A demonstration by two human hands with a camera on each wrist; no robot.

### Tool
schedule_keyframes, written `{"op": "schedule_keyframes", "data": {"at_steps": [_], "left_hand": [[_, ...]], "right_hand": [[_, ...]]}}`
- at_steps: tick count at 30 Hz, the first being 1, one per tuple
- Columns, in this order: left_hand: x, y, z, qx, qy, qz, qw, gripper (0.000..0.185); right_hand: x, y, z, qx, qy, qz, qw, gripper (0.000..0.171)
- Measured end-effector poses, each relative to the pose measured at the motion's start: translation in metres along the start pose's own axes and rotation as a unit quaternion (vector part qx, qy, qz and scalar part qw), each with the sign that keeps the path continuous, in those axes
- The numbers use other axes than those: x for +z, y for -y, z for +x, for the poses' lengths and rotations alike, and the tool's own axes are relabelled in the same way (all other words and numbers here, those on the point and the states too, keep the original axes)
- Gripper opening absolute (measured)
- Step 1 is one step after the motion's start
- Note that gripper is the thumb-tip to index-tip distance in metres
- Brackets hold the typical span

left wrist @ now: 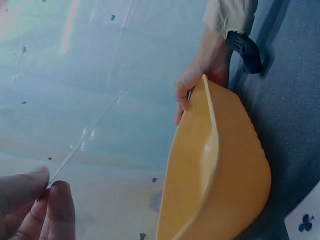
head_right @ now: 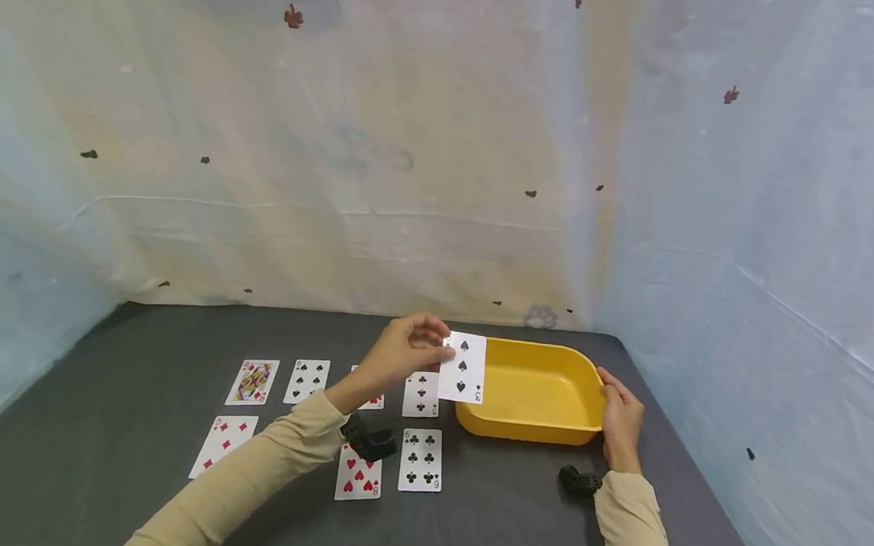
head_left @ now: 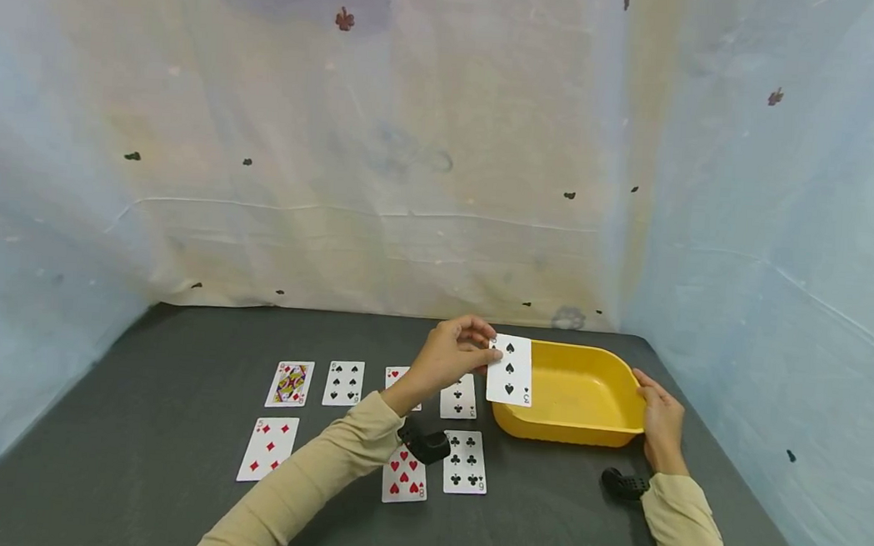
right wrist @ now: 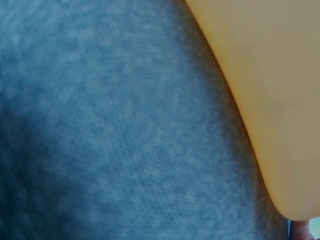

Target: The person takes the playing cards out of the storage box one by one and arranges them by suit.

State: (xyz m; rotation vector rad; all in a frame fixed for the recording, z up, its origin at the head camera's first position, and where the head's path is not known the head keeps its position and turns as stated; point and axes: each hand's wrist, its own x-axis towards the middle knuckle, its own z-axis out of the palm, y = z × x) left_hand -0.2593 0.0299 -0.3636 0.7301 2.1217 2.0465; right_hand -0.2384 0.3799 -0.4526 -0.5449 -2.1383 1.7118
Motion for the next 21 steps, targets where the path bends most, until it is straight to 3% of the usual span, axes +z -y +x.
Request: {"op": "schedule_keyframes", "data": {"at_steps": [8,21], "left_hand": [[-0.022,0.006,-0.015,-0.006,0.012,0.014,0.9998,0.032],[-0.05,0.012,-0.042,-0.025,-0.002,-0.018,0.9995,0.044]], "right_hand": [[0.0,0.001,0.001,0.009,-0.003,-0.013,1.0,0.042],[-0.002,0.002,0.001,0.002,0.004,-0.006,1.0,0.042]]}}
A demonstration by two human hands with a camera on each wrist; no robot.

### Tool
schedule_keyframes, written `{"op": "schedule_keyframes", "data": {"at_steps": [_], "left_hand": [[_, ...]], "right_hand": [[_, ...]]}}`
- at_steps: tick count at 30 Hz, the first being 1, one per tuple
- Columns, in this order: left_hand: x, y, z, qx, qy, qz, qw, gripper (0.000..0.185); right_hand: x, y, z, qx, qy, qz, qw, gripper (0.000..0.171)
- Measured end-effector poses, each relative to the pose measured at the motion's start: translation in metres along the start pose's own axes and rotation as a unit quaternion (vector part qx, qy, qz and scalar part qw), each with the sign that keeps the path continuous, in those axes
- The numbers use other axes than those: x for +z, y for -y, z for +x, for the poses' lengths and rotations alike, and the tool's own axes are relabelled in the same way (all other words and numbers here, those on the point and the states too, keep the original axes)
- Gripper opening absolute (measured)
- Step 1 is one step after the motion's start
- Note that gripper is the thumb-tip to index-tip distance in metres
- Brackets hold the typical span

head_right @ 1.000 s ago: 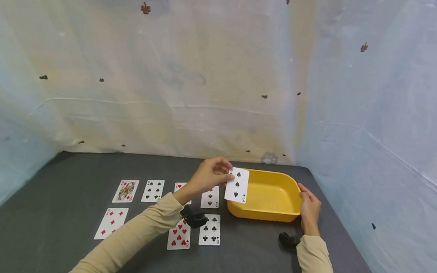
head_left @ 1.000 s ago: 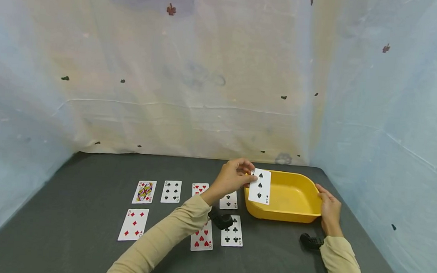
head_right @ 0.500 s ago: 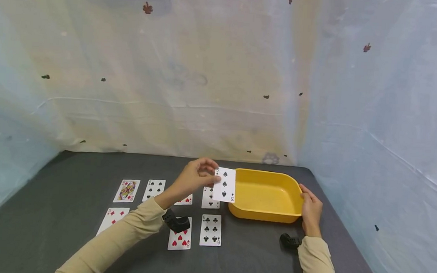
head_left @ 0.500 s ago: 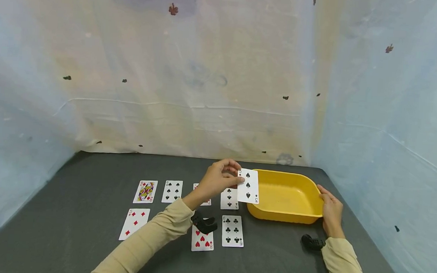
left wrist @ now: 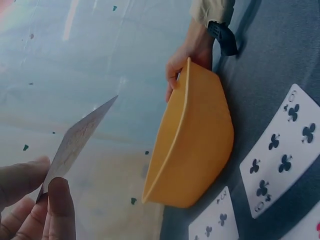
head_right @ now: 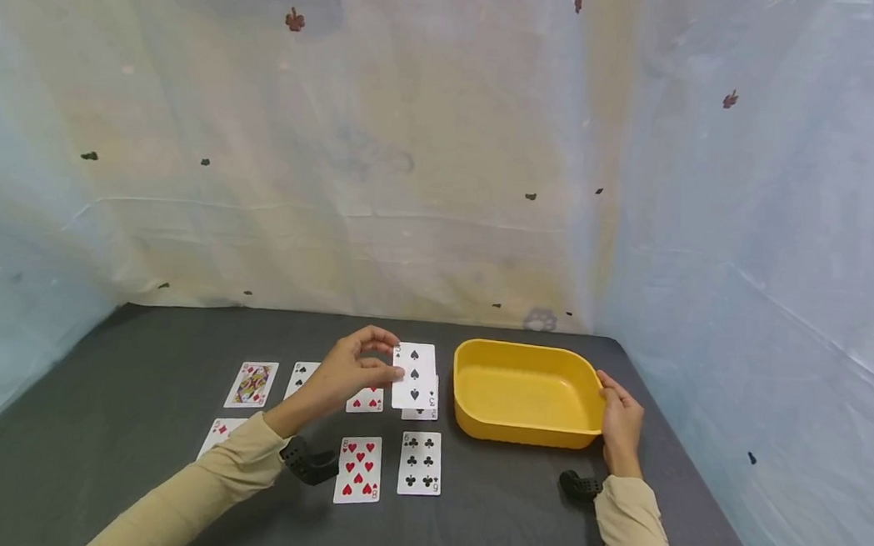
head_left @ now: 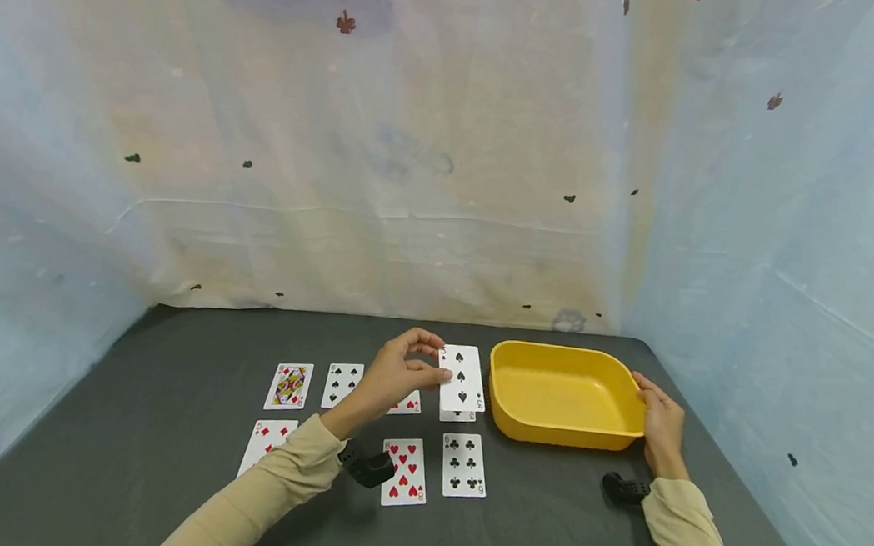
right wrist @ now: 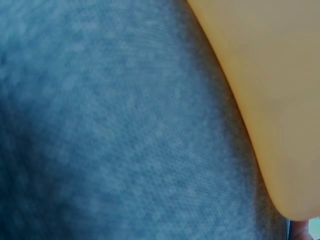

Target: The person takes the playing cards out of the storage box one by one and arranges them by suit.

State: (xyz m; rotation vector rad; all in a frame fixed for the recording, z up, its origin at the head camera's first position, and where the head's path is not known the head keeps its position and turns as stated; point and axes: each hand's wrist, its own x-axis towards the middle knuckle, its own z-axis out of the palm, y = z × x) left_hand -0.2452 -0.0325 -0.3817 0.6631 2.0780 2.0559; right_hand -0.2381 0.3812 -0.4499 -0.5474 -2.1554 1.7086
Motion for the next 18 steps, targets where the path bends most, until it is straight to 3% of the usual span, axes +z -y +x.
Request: {"op": "schedule_keyframes", "data": {"at_steps": [9,18], "left_hand": [[-0.023,0.002,-0.021,-0.002,-0.003,-0.016,0.9999,0.046],[-0.046,0.004,-0.042,-0.017,-0.033,-0.012,0.9992,0.045]], "right_hand": [[0.002,-0.001,0.0,-0.001,-0.008,-0.003,1.0,0.042],[0.003,0.0,-0.001,-0.001,-0.002,-0.004,1.0,0.042]]}}
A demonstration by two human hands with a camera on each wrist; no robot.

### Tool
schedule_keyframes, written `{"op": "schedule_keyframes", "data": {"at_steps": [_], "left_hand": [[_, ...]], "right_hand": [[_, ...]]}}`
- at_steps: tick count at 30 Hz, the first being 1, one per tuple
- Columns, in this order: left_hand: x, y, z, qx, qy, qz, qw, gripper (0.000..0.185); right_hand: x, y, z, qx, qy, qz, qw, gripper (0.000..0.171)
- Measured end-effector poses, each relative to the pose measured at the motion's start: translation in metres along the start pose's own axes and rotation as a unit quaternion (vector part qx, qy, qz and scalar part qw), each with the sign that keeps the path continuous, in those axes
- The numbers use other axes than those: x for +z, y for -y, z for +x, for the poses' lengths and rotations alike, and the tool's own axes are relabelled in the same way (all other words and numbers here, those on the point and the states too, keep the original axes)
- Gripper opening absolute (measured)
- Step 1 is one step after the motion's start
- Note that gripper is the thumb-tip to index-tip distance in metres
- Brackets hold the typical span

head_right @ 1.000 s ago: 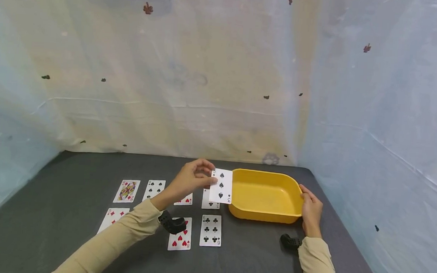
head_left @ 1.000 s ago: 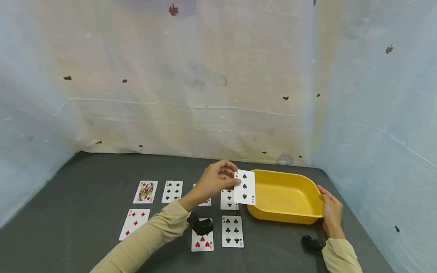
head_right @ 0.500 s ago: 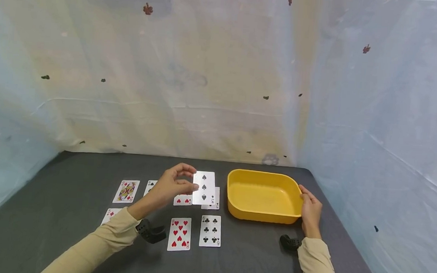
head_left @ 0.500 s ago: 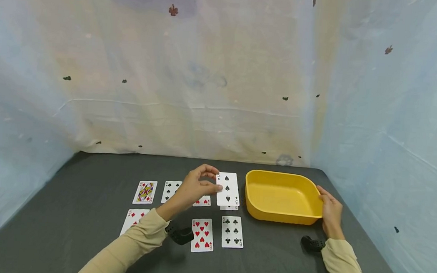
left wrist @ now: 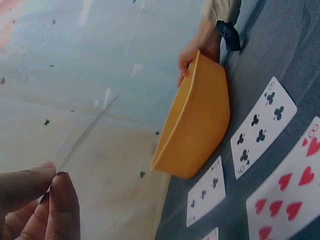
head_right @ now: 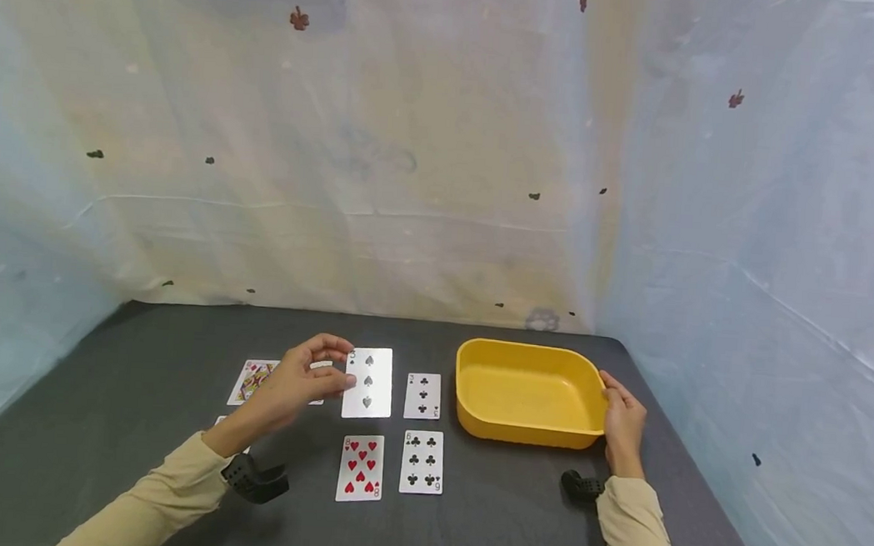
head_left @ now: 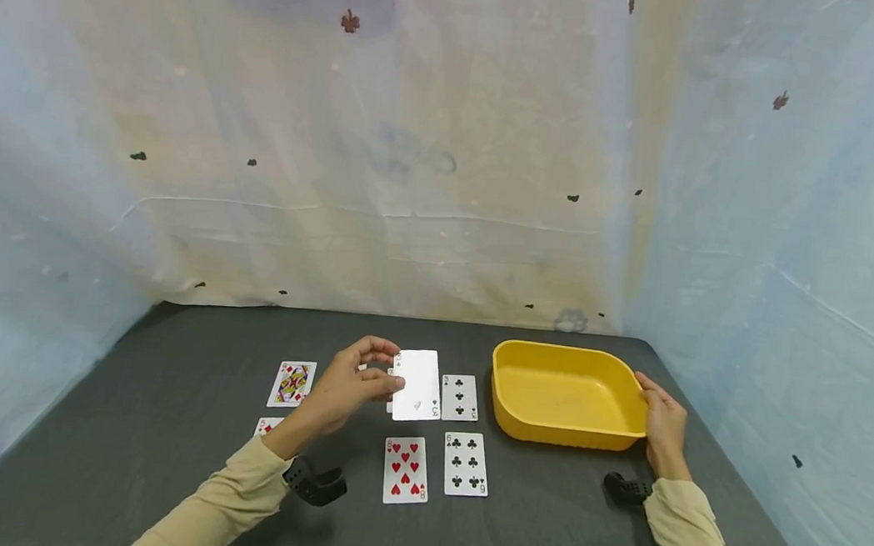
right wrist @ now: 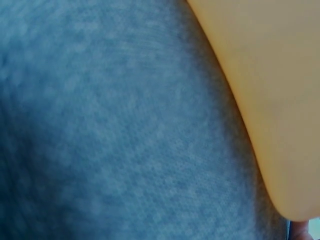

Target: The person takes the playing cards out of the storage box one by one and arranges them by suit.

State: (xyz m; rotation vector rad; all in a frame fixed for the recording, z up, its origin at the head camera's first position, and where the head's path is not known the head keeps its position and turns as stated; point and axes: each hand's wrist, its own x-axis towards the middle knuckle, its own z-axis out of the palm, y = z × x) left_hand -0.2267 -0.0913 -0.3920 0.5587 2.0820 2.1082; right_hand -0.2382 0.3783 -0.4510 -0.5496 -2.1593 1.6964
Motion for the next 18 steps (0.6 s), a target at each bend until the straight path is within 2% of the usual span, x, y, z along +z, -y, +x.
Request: {"op": "schedule_keyframes", "data": {"at_steps": [11,18], "left_hand": [[-0.02,0.002,-0.023,-0.033,-0.029,0.004,0.999,0.049],[-0.031,0.008,-0.036,-0.053,-0.042,0.027,0.9973,0.054]], "right_hand": [[0.001,-0.002,0.002,-0.011,-0.005,-0.006,1.0,0.042],[0.0,-0.002,0.003,-0.009,-0.008,-0.012,1.0,0.042]]}}
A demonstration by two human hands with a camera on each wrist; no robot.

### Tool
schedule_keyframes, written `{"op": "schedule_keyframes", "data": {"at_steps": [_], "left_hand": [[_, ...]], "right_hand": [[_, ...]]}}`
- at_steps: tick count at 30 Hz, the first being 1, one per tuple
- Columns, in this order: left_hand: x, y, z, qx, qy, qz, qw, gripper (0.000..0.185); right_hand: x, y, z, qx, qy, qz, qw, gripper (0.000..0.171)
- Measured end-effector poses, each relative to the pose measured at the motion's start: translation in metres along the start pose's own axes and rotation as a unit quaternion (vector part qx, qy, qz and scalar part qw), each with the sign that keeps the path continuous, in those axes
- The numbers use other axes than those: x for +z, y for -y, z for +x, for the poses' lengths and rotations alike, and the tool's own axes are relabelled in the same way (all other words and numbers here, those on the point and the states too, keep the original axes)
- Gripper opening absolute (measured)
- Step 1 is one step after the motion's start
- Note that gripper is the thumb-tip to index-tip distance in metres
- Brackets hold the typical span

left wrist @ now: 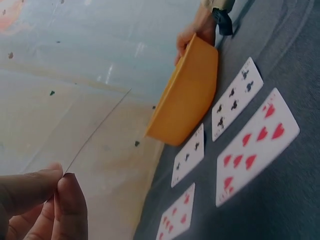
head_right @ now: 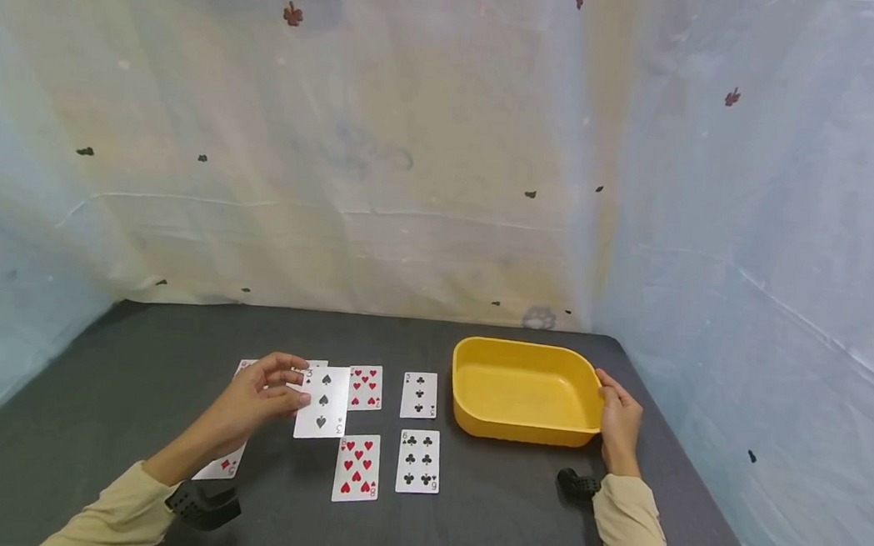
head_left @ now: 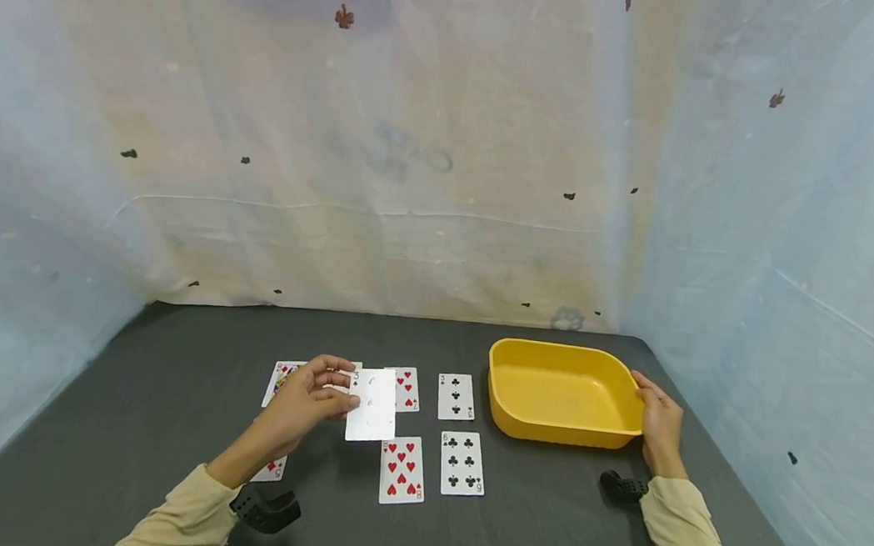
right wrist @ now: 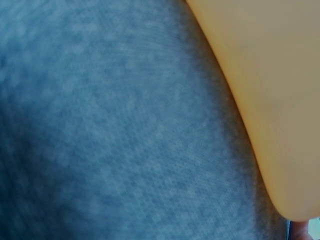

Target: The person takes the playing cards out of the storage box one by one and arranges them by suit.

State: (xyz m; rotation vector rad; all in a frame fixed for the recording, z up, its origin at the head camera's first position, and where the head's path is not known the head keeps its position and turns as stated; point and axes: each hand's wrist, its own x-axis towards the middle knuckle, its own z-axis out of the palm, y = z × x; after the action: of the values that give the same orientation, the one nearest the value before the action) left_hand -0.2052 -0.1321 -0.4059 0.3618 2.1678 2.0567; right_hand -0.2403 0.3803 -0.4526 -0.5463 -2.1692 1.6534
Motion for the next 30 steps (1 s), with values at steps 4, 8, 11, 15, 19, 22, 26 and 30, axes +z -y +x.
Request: {"op": "schedule_keyframes", "data": {"at_steps": [4,8,11,15,19,22,26,30], "left_hand": [[-0.008,0.006,-0.005,-0.011,-0.016,0.008,0.9998,0.055],[-0.016,0.009,-0.009,-0.021,-0.031,0.014,0.9992,0.053],[-0.021,0.011,-0.012,-0.03,-0.034,0.016,0.9989,0.054],[-0.028,0.015,-0.017,-0.041,-0.032,0.009,0.9986,0.056],[-0.032,0.019,-0.023,-0.056,-0.029,0.008,0.998,0.054],[-0.033,0.024,-0.025,-0.062,-0.025,0.008,0.9977,0.051],[-0.033,0.03,-0.025,-0.068,-0.027,0.01,0.9973,0.049],[-0.032,0.034,-0.025,-0.073,-0.03,0.009,0.9968,0.048]], "right_hand": [[0.001,-0.001,0.0,0.001,0.001,-0.003,1.0,0.042],[0.001,0.0,0.001,-0.001,0.003,0.0,1.0,0.042],[0.0,0.0,0.0,0.003,0.006,0.004,1.0,0.042],[-0.001,0.0,-0.001,0.011,0.009,0.005,1.0,0.043],[0.0,0.001,-0.001,0.014,0.004,0.004,1.0,0.043],[0.0,0.002,-0.002,0.016,0.002,0.01,1.0,0.043],[0.0,0.003,-0.003,0.015,0.005,0.008,1.0,0.043],[0.0,0.004,-0.003,0.012,0.007,0.009,1.0,0.043]]}}
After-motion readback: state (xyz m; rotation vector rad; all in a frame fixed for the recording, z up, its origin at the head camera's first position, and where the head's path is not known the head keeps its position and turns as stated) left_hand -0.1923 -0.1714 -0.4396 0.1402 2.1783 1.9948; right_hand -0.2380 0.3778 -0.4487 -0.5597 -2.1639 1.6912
